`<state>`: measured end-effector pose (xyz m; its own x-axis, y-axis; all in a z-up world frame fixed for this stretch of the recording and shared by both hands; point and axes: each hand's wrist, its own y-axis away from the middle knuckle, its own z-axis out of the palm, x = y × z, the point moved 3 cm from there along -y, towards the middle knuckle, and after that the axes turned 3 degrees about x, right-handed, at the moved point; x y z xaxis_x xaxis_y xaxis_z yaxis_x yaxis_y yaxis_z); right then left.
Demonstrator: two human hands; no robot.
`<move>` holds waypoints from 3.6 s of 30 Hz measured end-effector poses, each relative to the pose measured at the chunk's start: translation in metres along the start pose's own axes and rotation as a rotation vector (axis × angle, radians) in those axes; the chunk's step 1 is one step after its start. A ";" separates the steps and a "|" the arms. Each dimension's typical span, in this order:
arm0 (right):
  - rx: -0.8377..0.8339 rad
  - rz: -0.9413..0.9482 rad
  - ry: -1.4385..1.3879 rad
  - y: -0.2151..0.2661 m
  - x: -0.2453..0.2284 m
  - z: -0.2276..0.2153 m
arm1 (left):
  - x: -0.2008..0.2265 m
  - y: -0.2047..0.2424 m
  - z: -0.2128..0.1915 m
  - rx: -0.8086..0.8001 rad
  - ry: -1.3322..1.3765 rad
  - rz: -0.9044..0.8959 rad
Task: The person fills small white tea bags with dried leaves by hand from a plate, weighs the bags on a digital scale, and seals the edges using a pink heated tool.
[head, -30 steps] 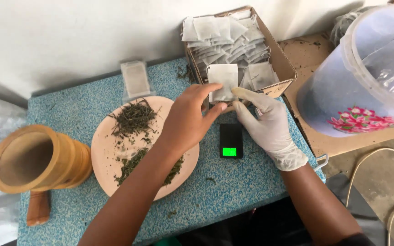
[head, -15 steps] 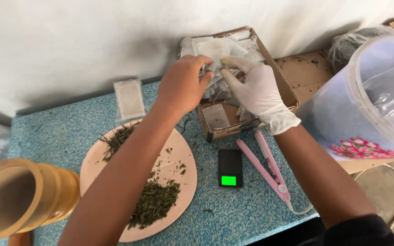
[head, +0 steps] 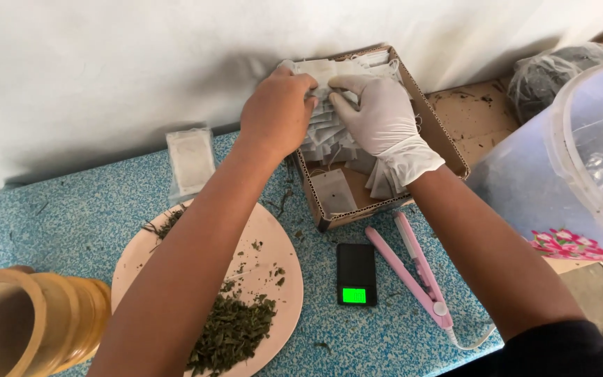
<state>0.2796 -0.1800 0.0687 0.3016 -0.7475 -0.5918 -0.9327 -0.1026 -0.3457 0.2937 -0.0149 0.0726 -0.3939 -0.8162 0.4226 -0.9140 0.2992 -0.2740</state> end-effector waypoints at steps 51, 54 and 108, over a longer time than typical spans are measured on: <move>-0.344 -0.031 0.327 0.085 -0.151 0.189 | -0.106 0.273 -0.059 0.268 -0.084 -0.227; -0.438 0.042 0.494 0.066 -0.144 0.210 | -0.113 0.273 -0.056 0.278 -0.123 -0.267; 0.223 -0.495 -0.541 0.169 -0.214 0.098 | -0.082 0.282 -0.073 0.764 0.383 -0.098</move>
<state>0.0767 0.0268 0.0651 0.7820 -0.2174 -0.5841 -0.6191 -0.1636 -0.7681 0.0609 0.1725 0.0233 -0.4479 -0.5571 0.6993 -0.6837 -0.2907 -0.6694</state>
